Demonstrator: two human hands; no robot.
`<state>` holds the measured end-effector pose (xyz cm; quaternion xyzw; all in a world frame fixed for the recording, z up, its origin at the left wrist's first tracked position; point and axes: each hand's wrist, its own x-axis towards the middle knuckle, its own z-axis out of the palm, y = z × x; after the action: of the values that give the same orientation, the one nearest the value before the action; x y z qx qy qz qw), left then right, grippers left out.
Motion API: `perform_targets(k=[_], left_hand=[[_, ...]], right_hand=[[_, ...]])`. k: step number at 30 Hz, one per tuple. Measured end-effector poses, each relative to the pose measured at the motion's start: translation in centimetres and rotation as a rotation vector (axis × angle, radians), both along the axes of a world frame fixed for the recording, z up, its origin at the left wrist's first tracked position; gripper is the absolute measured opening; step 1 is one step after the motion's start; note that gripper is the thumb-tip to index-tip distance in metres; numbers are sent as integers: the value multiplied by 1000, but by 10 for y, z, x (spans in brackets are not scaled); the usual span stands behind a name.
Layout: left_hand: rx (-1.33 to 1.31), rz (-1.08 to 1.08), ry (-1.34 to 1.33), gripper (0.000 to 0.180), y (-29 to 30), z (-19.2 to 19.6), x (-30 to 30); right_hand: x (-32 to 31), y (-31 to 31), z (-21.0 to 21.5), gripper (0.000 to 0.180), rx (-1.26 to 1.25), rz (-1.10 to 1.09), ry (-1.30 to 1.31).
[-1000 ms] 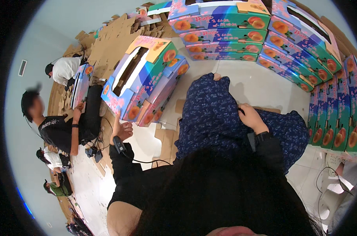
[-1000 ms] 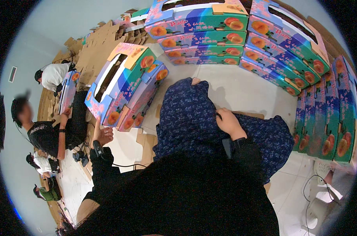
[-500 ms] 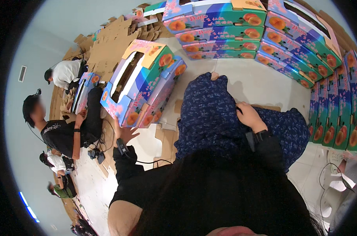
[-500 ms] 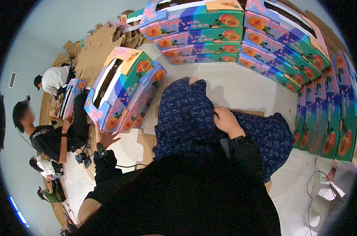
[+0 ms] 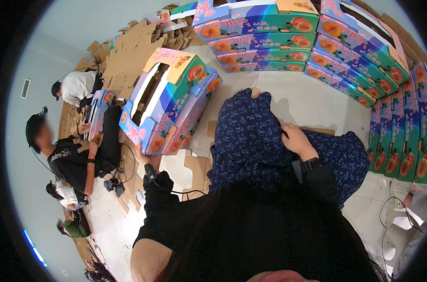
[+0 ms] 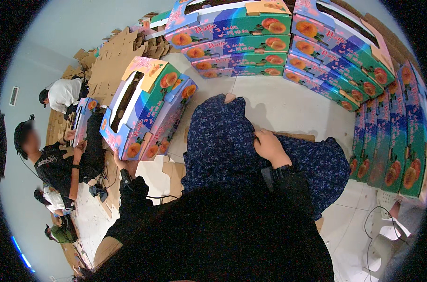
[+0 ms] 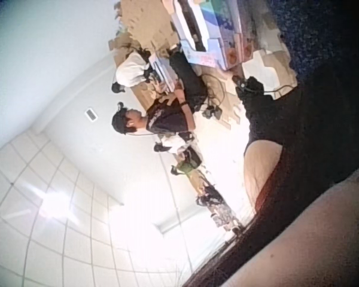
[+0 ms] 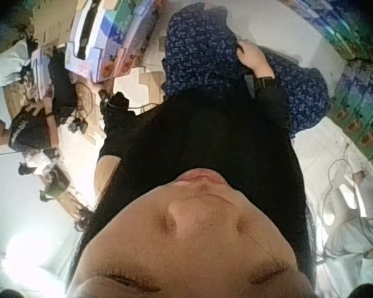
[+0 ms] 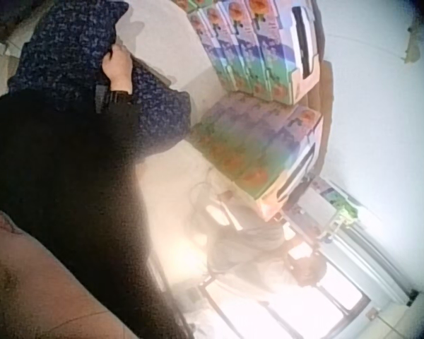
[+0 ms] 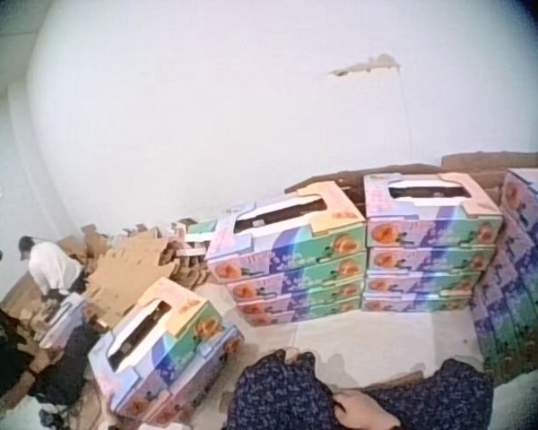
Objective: Fold and stack cardboard boxes used for packaging peaches.
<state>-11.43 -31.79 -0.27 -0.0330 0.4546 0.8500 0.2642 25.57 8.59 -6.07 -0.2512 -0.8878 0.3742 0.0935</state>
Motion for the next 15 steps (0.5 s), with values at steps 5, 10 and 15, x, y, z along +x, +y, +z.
perform_targets(k=[5, 10, 15], left_hand=[[122, -27, 140, 75, -7, -15, -2], [99, 27, 92, 77, -8, -18, 2], [119, -28, 52, 78, -17, -26, -8]], right_hand=[[0, 3, -17, 28, 4, 3, 17], [3, 2, -10, 29, 27, 2, 2], [2, 4, -15, 29, 14, 2, -6]])
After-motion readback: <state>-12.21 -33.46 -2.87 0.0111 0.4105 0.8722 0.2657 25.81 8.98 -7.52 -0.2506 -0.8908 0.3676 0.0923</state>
